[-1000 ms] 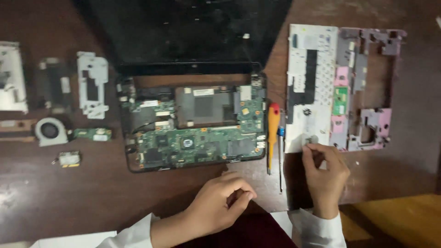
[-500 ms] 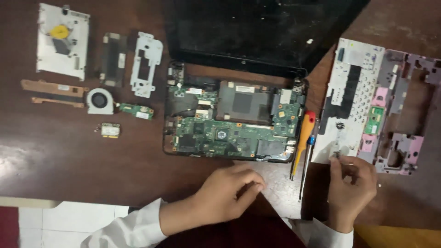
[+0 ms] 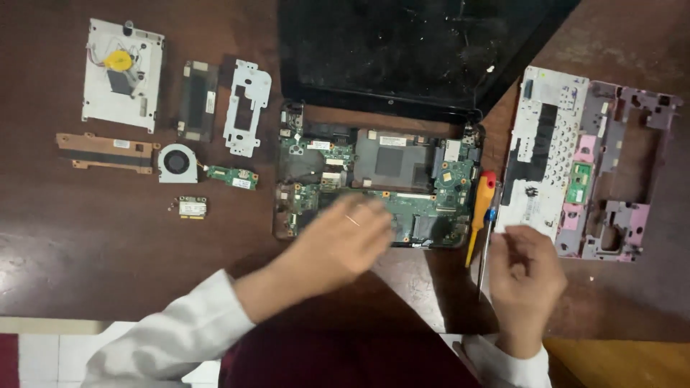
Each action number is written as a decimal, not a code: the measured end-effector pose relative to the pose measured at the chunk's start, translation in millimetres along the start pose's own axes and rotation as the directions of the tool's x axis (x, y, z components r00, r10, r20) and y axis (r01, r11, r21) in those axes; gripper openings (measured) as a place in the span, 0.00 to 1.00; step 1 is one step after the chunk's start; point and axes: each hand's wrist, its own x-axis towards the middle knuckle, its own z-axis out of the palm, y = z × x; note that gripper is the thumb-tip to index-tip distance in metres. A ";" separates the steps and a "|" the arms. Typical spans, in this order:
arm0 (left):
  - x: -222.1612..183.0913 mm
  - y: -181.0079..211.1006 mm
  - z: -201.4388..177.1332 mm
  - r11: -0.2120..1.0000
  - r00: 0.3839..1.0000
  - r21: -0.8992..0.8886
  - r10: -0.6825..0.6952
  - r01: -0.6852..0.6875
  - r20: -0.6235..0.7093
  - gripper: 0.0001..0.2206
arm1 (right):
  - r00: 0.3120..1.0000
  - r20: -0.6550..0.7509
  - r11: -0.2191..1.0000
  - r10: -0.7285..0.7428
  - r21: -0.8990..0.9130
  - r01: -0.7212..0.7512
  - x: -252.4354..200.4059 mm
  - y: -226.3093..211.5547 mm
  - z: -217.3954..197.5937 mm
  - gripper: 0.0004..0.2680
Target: A person uses a screwdriver to remove screws from a laptop motherboard and attempts to lift it from the chassis.
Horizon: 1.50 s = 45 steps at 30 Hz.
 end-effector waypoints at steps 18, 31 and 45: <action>-32.7 20.8 27.8 0.998 0.996 0.023 0.058 -0.056 -0.070 0.06 | 0.905 0.218 0.908 0.365 -0.296 -0.295 41.7 -62.7 12.8 0.19; -30.7 20.9 30.2 0.997 0.994 0.036 0.062 -0.065 0.095 0.12 | 0.923 -0.250 0.948 -0.292 -0.205 0.245 -40.1 -21.1 -1.0 0.21; 5.5 8.6 27.4 0.987 0.981 0.137 0.060 -0.086 0.182 0.08 | 0.847 -0.309 0.876 -0.433 0.078 0.477 -31.0 -51.7 22.8 0.30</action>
